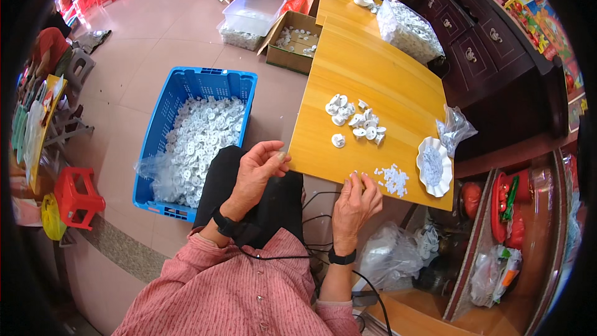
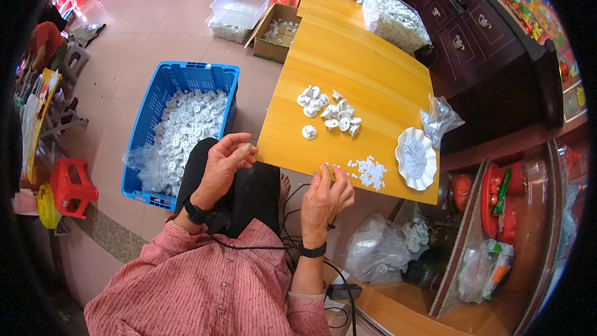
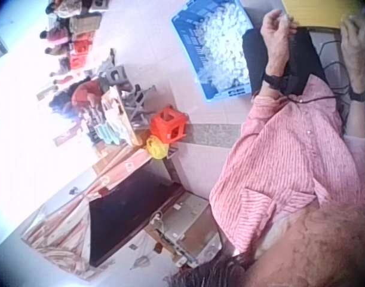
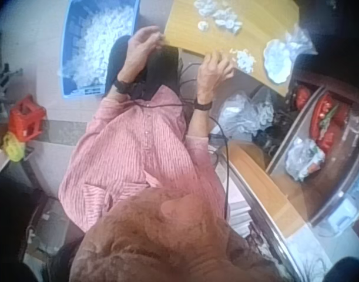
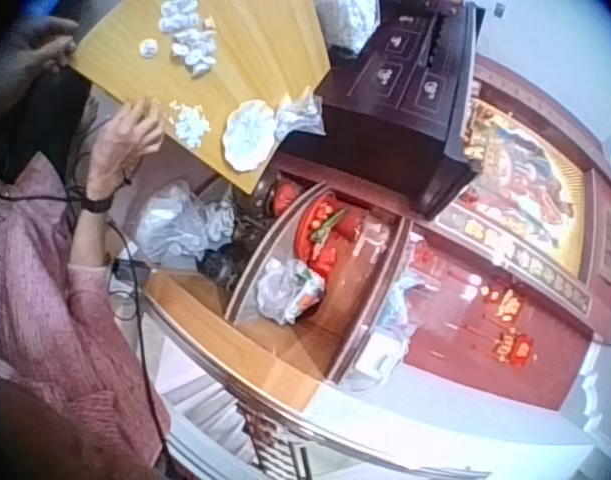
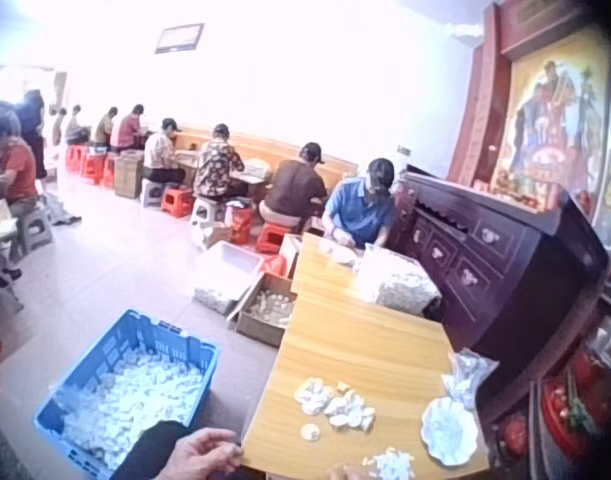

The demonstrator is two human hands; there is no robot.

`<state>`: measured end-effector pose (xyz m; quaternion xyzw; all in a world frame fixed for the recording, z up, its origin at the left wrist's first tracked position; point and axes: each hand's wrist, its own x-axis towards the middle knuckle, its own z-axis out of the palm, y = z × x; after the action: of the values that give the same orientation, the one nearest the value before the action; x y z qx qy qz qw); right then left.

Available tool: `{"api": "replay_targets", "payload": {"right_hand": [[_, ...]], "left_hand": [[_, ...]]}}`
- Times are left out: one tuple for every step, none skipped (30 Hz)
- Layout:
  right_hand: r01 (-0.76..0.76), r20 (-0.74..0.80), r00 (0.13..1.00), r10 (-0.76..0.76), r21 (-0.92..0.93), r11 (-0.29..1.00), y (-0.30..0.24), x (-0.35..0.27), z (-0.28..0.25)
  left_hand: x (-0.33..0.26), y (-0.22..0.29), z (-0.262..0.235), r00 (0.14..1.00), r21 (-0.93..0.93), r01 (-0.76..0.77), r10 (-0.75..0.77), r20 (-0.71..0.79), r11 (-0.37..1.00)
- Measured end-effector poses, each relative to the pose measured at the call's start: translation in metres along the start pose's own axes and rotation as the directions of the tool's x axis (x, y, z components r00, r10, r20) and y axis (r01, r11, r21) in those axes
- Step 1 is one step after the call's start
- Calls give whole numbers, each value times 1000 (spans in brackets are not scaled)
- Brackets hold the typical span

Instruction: Assembling small white plastic components by hand.

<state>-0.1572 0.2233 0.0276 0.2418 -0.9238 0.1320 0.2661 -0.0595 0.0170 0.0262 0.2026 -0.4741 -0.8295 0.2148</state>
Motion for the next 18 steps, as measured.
{"api": "replay_targets", "payload": {"right_hand": [[-24,-13,1000,25,70,997,1,-2,2],[-48,-24,998,52,140,989,2,-2,4],[-50,-24,998,54,141,989,3,-3,5],[-87,-8,996,90,177,980,5,-2,5],[-125,9,992,125,213,969,6,-2,6],[-126,9,992,127,213,969,7,-2,6],[-122,24,993,119,216,969,7,0,5],[-117,38,993,111,219,969,6,1,5],[-116,39,993,110,221,968,5,1,4],[-82,41,996,76,183,980,6,1,2],[-42,48,998,35,152,987,6,1,1],[-43,48,998,36,153,987,5,1,0],[-19,37,999,14,132,991,5,1,0],[5,27,1000,-8,111,994,5,1,-1],[3,27,1000,-6,111,994,5,0,-2],[10,27,1000,-13,115,993,6,0,-2],[16,27,999,-19,117,993,7,0,-4],[13,28,999,-17,117,993,8,-1,-4]], "left_hand": [[1,-1,4,999,28,-32,31,25,999],[2,-2,9,999,30,-32,31,26,999],[3,-2,14,997,87,-65,61,49,994],[5,-3,20,993,142,-99,90,75,985],[6,-1,25,989,182,-120,103,101,976],[8,-3,31,989,184,-120,102,102,976],[9,-6,34,984,239,-159,133,121,958],[11,-9,38,977,293,-198,162,142,935],[14,-12,41,974,303,-211,174,143,929],[17,-17,45,974,301,-209,170,152,930],[19,-19,48,967,352,-243,196,164,904],[21,-20,51,959,401,-275,220,178,874],[22,-21,54,958,432,-284,231,170,856],[23,-21,56,958,433,-283,230,171,856],[24,-21,58,951,458,-308,256,174,834],[25,-21,60,943,483,-332,281,178,810],[25,-19,62,943,484,-331,279,179,810],[26,-16,64,935,524,-354,299,188,775]]}}
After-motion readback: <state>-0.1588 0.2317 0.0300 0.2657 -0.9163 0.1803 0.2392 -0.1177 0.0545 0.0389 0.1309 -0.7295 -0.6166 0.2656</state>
